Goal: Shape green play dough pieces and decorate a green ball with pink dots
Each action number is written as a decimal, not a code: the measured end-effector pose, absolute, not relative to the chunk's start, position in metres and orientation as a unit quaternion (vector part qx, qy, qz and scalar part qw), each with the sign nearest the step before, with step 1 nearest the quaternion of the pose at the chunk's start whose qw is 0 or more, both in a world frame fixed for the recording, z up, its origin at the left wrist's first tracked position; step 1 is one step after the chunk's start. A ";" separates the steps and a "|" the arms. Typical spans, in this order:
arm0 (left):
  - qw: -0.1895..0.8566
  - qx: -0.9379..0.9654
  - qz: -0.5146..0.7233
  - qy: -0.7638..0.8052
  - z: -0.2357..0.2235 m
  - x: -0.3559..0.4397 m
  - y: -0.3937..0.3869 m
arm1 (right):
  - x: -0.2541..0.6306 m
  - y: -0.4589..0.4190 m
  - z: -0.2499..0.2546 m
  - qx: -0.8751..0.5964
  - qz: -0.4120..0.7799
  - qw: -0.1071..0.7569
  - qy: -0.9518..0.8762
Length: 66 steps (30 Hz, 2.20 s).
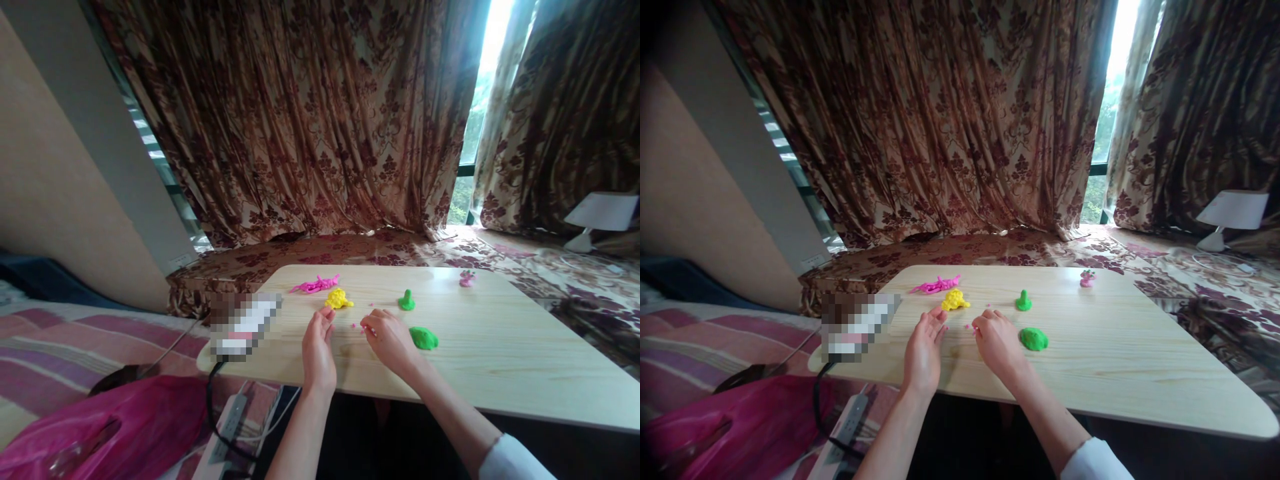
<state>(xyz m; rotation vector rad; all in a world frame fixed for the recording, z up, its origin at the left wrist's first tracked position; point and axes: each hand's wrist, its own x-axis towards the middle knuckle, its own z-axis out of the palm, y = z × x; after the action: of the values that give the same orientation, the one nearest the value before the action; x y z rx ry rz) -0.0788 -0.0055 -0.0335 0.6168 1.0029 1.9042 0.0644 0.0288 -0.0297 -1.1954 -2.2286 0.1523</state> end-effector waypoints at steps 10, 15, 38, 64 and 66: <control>0.361 0.286 0.781 0.422 -0.050 -0.082 -0.006 | 0.118 0.050 0.005 -0.457 0.051 0.316 -0.830; 0.286 0.367 0.732 0.497 -0.048 -0.094 -0.030 | 0.204 0.057 -0.011 -0.524 0.064 0.327 -0.784; 0.642 0.291 0.612 0.360 -0.028 -0.031 -0.071 | 0.129 -0.017 -0.021 -0.362 0.285 0.463 -0.757; 0.598 0.150 0.658 0.433 -0.028 -0.076 -0.102 | 0.096 0.025 -0.006 -0.379 0.153 0.333 -0.850; 0.590 0.148 0.666 0.433 -0.027 -0.080 -0.103 | 0.083 0.036 -0.010 -0.379 0.107 0.279 -0.876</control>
<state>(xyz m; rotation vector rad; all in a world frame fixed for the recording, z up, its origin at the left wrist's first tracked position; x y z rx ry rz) -0.0798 -0.1027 -0.0266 0.3457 1.0081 1.5496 0.0834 0.0355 -0.0097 -1.0180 -2.3490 0.2880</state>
